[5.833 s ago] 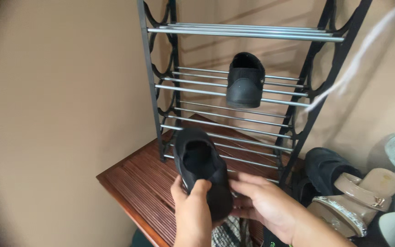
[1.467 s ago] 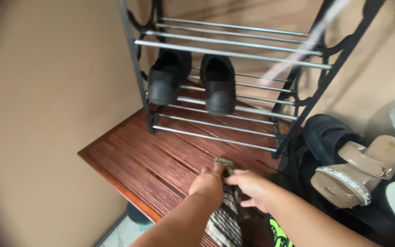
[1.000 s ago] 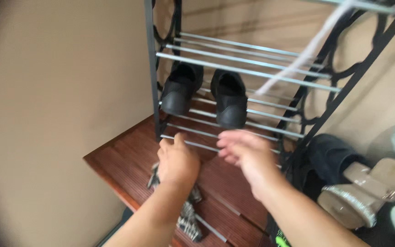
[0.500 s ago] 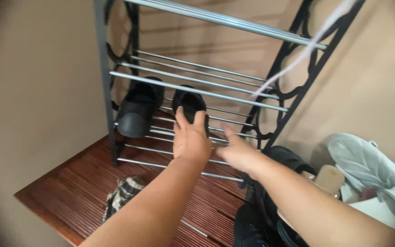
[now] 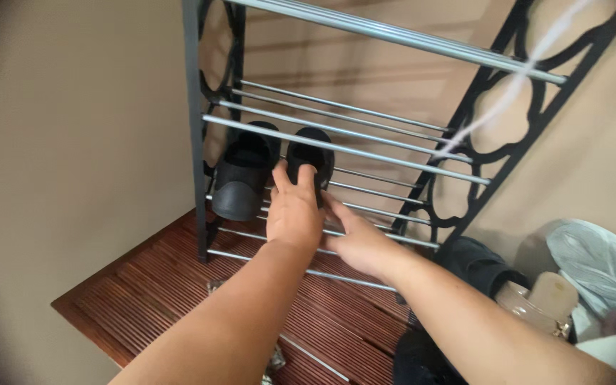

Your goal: The person wipes several pairs of shoes with a cloth and places them onto a metal shoe rack. They handle black slip-ons, green sneakers, and white sneakers, arranging them on the rack shelves.

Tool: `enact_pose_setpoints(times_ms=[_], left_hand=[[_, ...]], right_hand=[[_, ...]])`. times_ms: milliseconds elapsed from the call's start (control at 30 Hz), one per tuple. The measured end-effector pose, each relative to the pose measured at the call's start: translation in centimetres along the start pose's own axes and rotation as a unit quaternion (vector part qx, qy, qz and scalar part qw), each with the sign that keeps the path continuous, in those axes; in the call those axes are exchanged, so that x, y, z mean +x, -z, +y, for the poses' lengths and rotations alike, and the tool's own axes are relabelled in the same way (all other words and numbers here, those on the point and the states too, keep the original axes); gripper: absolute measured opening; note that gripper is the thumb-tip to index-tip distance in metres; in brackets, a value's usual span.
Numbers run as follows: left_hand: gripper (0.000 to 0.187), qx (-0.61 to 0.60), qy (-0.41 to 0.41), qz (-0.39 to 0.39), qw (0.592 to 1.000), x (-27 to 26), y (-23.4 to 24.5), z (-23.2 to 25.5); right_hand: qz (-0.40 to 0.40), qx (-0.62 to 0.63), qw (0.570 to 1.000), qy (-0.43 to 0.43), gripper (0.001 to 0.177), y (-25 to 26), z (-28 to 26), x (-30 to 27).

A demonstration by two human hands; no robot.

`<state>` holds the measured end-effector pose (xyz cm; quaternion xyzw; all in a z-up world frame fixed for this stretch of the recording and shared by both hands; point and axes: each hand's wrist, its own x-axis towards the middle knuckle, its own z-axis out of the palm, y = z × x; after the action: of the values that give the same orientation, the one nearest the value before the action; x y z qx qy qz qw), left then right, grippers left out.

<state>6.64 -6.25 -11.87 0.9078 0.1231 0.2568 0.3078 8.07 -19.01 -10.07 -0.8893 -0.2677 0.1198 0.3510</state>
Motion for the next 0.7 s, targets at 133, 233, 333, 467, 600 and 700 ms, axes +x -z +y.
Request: enact_pose_setpoints(times_ms=[133,233,333,467,600,700], left_hand=[[0.076,0.049,-0.001,-0.033,0.998,0.3,0.0,-0.4],[0.067,0.040,0.057,-0.089,0.994,0.6,-0.3,0.0],[0.064,0.101,0.033,-0.079,0.991,0.7,-0.3,0.1],[0.073,0.132,0.029,-0.103,0.985,0.4,0.0,0.2],[0.088,0.087,0.046,-0.114,0.989,0.1,0.7,0.2],[0.109,0.032,0.041,-0.096,0.994,-0.5,1.6,0.1]], right_hand=[[0.004,-0.023,0.999,-0.027,0.102,-0.8,-0.3,-0.2],[-0.012,-0.026,0.998,-0.056,0.104,-0.7,0.0,-0.6],[-0.011,-0.012,1.000,-0.023,0.102,-0.7,0.5,-1.0],[-0.006,0.018,0.998,-0.056,0.093,-0.9,1.4,-1.6],[0.007,-0.021,1.000,-0.019,0.076,-1.2,2.1,-1.8],[0.025,-0.044,0.998,-0.025,0.072,-1.4,2.4,-2.1]])
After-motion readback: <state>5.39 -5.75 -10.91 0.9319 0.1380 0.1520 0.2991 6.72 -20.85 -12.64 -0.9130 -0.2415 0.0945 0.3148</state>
